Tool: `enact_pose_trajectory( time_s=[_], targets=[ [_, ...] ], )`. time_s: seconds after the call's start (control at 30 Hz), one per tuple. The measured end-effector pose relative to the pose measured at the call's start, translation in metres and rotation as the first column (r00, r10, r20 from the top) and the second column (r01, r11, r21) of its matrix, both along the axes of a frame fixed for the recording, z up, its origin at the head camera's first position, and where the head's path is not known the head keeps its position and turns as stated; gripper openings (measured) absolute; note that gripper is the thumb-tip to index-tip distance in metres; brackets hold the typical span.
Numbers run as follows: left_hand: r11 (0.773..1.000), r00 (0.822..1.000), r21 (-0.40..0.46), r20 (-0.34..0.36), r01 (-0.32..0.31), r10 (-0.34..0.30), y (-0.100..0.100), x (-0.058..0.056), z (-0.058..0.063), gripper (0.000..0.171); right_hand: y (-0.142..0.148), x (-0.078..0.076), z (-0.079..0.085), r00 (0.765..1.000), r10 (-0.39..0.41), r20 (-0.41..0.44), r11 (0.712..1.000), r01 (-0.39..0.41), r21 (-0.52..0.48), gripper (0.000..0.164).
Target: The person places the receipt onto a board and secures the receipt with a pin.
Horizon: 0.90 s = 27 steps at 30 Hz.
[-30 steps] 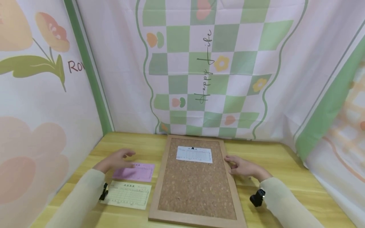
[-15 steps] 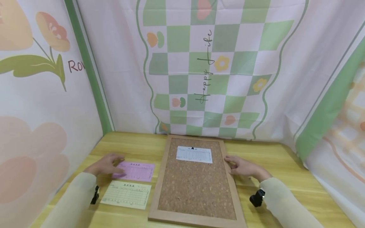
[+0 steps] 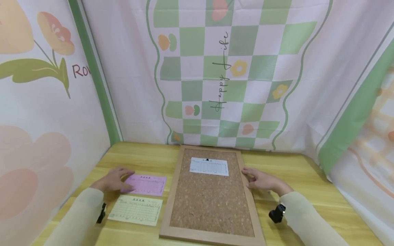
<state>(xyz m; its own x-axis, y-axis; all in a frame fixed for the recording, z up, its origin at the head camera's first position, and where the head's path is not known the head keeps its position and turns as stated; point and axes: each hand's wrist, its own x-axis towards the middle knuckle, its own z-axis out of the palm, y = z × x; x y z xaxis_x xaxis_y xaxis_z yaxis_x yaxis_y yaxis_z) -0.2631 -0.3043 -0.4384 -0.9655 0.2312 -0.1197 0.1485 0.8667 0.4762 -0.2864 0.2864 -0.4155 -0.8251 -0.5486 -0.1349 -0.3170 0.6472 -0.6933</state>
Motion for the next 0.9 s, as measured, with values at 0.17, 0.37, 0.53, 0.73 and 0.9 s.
enact_pose_trajectory(
  time_s=[0.17,0.37,0.53,0.73,0.9],
  targets=[
    [1.000,1.000,-0.002,-0.022,0.002,-0.002,0.0002,0.0001,-0.0019,0.077,0.0009,-0.0002,-0.0012,1.000,-0.003,-0.005,1.000,0.003,0.009,0.064],
    [1.000,0.999,0.008,-0.037,-0.002,0.003,0.0006,0.0003,-0.0036,0.076,0.0003,0.0003,-0.0017,1.000,-0.011,-0.010,1.000,0.011,0.012,0.064],
    [1.000,0.999,0.028,-0.041,-0.004,0.005,-0.0001,0.0000,-0.0060,0.077,0.0001,-0.0004,-0.0022,1.000,-0.020,-0.003,1.000,0.020,0.016,0.064],
    [0.999,0.999,0.052,-0.050,-0.003,0.005,-0.0005,0.0005,-0.0071,0.074,0.0002,-0.0009,-0.0024,1.000,-0.020,-0.010,1.000,0.020,0.019,0.064],
    [0.998,0.999,0.069,-0.047,-0.011,0.014,0.0002,0.0012,-0.0047,0.068,-0.0006,-0.0012,-0.0037,1.000,-0.022,0.011,1.000,0.022,-0.003,0.064]
  ],
)
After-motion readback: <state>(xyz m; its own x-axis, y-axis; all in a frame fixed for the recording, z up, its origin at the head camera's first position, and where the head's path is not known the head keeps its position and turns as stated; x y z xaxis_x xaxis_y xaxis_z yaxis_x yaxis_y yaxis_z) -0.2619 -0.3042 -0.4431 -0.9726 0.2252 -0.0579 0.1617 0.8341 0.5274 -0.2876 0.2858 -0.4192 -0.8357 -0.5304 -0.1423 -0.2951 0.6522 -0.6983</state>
